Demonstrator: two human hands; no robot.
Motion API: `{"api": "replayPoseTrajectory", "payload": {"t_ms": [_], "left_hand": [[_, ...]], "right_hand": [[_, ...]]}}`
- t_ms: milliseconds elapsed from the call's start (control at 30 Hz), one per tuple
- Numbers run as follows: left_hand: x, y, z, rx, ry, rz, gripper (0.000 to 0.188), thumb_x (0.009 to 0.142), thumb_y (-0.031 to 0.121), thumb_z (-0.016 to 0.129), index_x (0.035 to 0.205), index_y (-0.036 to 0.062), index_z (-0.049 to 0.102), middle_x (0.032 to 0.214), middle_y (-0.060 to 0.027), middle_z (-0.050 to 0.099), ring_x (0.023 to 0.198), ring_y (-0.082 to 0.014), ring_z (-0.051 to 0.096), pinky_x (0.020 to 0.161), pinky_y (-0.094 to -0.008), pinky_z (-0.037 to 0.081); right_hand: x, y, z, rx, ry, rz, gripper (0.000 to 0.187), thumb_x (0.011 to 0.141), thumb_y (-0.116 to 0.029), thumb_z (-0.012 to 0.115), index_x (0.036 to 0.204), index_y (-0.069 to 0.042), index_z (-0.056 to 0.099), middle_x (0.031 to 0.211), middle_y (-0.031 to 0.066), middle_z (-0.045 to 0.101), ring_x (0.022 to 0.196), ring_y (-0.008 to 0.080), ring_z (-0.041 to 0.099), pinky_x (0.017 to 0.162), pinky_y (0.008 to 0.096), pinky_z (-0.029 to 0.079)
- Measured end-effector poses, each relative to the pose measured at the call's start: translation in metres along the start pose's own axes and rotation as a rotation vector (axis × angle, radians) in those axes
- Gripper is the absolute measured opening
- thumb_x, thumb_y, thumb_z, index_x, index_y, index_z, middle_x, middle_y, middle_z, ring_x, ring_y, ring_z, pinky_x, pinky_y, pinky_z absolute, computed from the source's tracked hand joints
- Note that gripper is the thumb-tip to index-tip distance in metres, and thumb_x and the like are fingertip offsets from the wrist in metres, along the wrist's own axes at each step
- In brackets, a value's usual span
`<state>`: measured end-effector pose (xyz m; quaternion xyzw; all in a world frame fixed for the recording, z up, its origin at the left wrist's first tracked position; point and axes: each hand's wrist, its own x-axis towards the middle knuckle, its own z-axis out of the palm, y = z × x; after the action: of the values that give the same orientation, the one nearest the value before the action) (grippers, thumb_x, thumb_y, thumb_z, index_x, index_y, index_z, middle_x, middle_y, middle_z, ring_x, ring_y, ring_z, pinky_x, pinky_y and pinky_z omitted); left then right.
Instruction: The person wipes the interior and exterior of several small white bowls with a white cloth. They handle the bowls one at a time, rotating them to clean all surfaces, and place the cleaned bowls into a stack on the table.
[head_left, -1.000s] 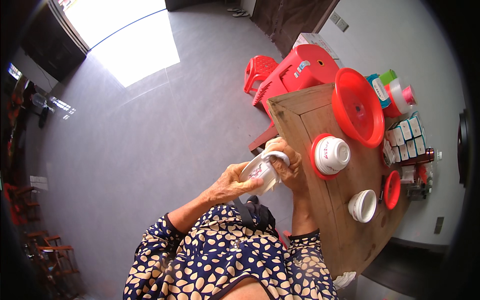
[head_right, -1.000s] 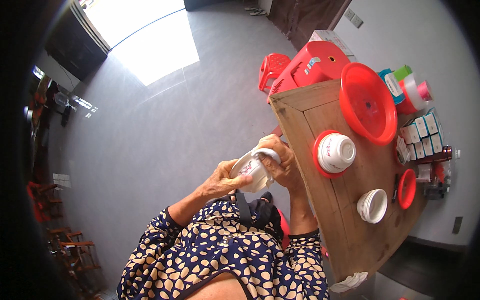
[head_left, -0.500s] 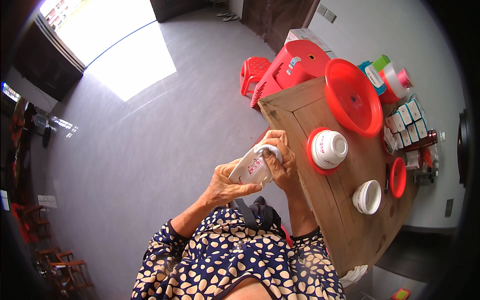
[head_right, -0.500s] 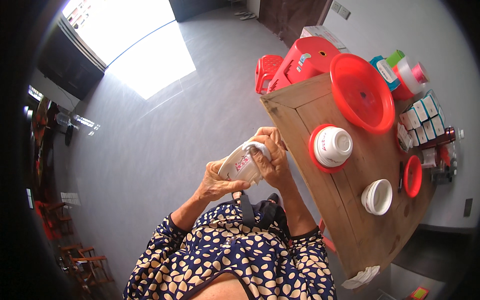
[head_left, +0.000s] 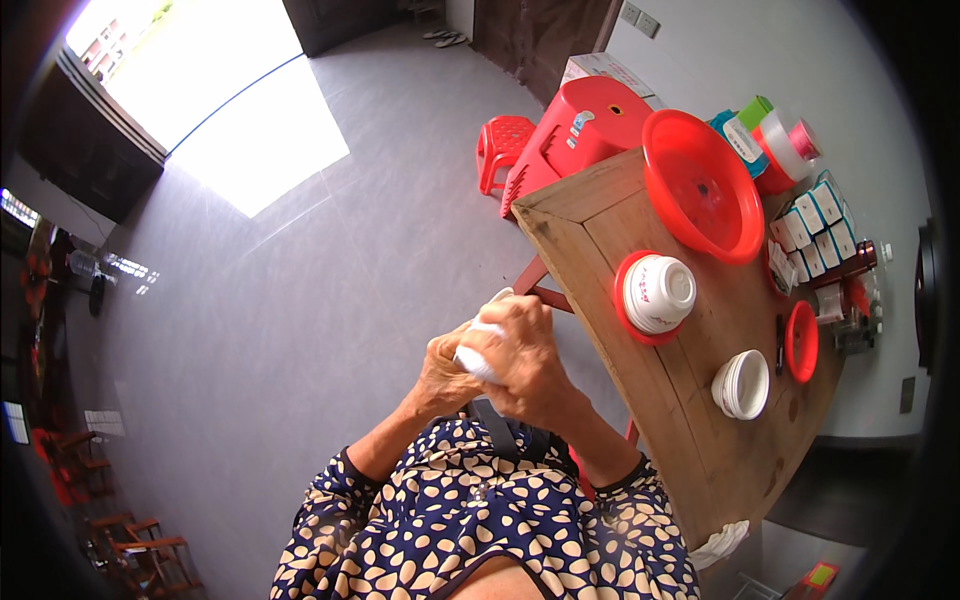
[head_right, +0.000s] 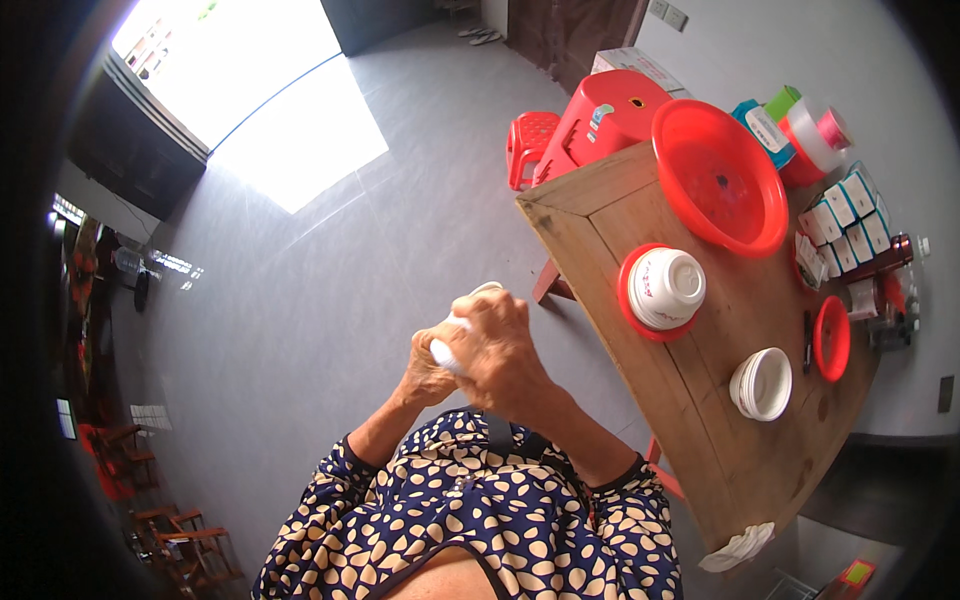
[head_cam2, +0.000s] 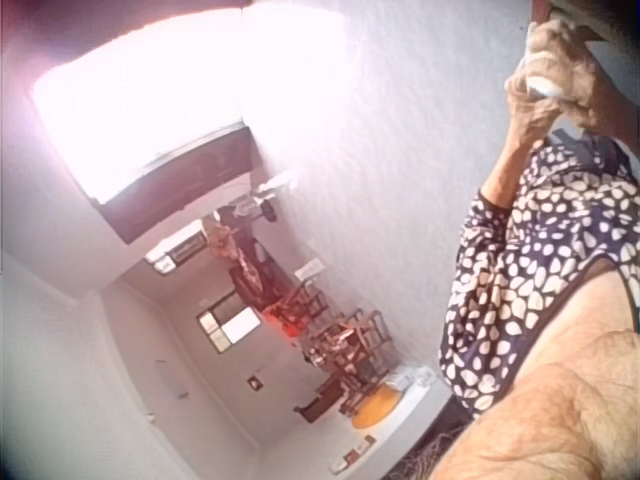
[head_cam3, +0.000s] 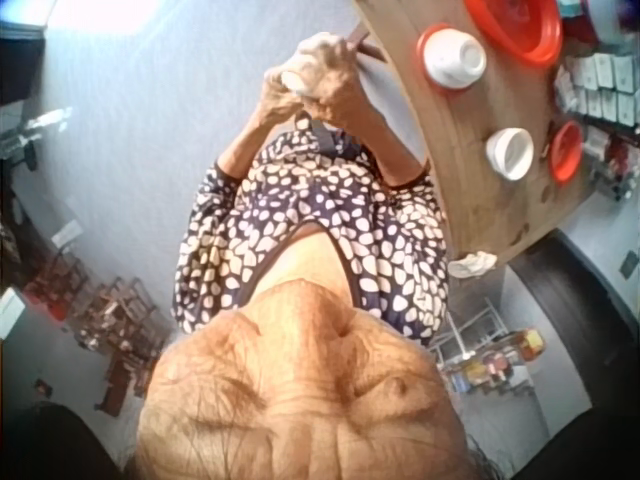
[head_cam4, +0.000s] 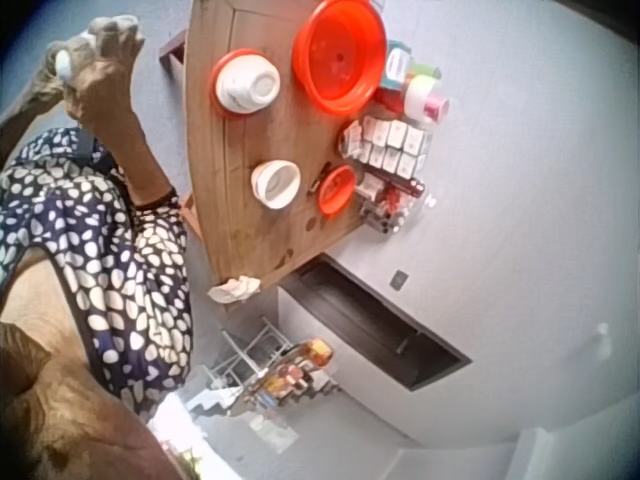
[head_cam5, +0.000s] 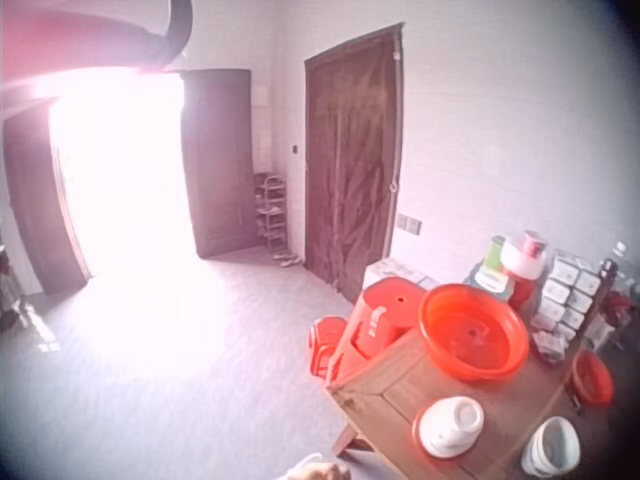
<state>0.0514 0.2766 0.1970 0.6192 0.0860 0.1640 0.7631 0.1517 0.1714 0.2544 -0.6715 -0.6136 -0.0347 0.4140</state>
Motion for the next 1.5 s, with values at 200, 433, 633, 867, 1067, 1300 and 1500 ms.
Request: {"api": "replayPoseTrajectory", "payload": {"t_ms": [200, 433, 633, 867, 1067, 1300, 1500], "left_hand": [[-0.004, 0.021, 0.001, 0.106, 0.044, -0.006, 0.028, 0.069, 0.012, 0.08, 0.091, 0.0003, 0.068, 0.101, -0.0078, 0.065, 0.088, -0.0136, 0.061, 0.077, -0.0278, 0.049], [-0.006, 0.033, 0.008, 0.258, 0.03, 0.151, 0.027, 0.066, 0.012, 0.081, 0.088, 0.0, 0.069, 0.093, -0.0102, 0.065, 0.083, -0.0172, 0.063, 0.073, -0.028, 0.05], [-0.012, 0.019, -0.003, -0.043, -0.085, -0.077, 0.047, 0.068, 0.017, 0.083, 0.108, -0.0004, 0.064, 0.097, -0.0057, 0.065, 0.086, -0.0136, 0.061, 0.077, -0.0276, 0.05], [0.011, 0.044, -0.006, 0.049, -0.155, -0.326, 0.053, 0.068, 0.021, 0.083, 0.111, 0.0008, 0.06, 0.089, -0.0037, 0.065, 0.082, -0.0099, 0.06, 0.076, -0.0263, 0.05], [-0.002, 0.027, 0.0, 0.04, -0.072, -0.076, 0.034, 0.073, 0.016, 0.08, 0.1, 0.0023, 0.064, 0.088, -0.0015, 0.066, 0.081, -0.0078, 0.06, 0.07, -0.0237, 0.051], [-0.011, 0.031, 0.01, 0.003, 0.035, -0.077, 0.042, 0.068, 0.015, 0.083, 0.103, -0.0006, 0.065, 0.087, -0.0028, 0.067, 0.076, -0.0069, 0.06, 0.069, -0.0221, 0.051], [-0.013, 0.036, 0.014, -0.132, 0.101, -0.074, 0.046, 0.066, 0.013, 0.085, 0.104, -0.0024, 0.064, 0.088, -0.0037, 0.067, 0.078, -0.0091, 0.062, 0.072, -0.0234, 0.052]], "right_hand": [[0.009, 0.019, -0.005, 0.18, 0.103, 0.052, 0.019, 0.077, -0.004, 0.065, 0.096, -0.004, 0.062, 0.102, 0.0113, 0.053, 0.092, 0.0252, 0.052, 0.079, 0.0342, 0.044], [-0.011, 0.057, 0.007, 0.977, 0.16, 0.545, 0.017, 0.095, -0.013, 0.048, 0.103, -0.003, 0.058, 0.106, 0.0099, 0.06, 0.084, 0.013, 0.059, 0.074, 0.0233, 0.049], [-0.032, 0.074, 0.026, 1.296, 0.284, 0.567, 0.012, 0.094, -0.01, 0.051, 0.104, -0.005, 0.059, 0.095, 0.0009, 0.058, 0.085, 0.0063, 0.054, 0.073, 0.0218, 0.047], [0.008, 0.044, -0.016, 0.538, -0.091, 0.036, 0.02, 0.077, -0.005, 0.064, 0.097, -0.005, 0.061, 0.097, 0.0108, 0.057, 0.091, 0.0256, 0.055, 0.081, 0.0357, 0.045], [0.008, 0.004, -0.009, 0.03, 0.05, -0.073, 0.025, 0.069, -0.013, 0.069, 0.094, -0.012, 0.065, 0.104, 0.0121, 0.052, 0.101, 0.0295, 0.048, 0.089, 0.0412, 0.04], [-0.004, 0.037, -0.003, 0.527, 0.227, 0.255, 0.012, 0.085, -0.008, 0.061, 0.096, -0.005, 0.06, 0.099, 0.0097, 0.05, 0.093, 0.0193, 0.05, 0.08, 0.0317, 0.043], [-0.024, 0.048, 0.009, 1.087, 0.251, 0.623, 0.013, 0.09, -0.003, 0.053, 0.102, -0.004, 0.056, 0.102, 0.0067, 0.05, 0.093, 0.0113, 0.049, 0.081, 0.026, 0.043]]}}
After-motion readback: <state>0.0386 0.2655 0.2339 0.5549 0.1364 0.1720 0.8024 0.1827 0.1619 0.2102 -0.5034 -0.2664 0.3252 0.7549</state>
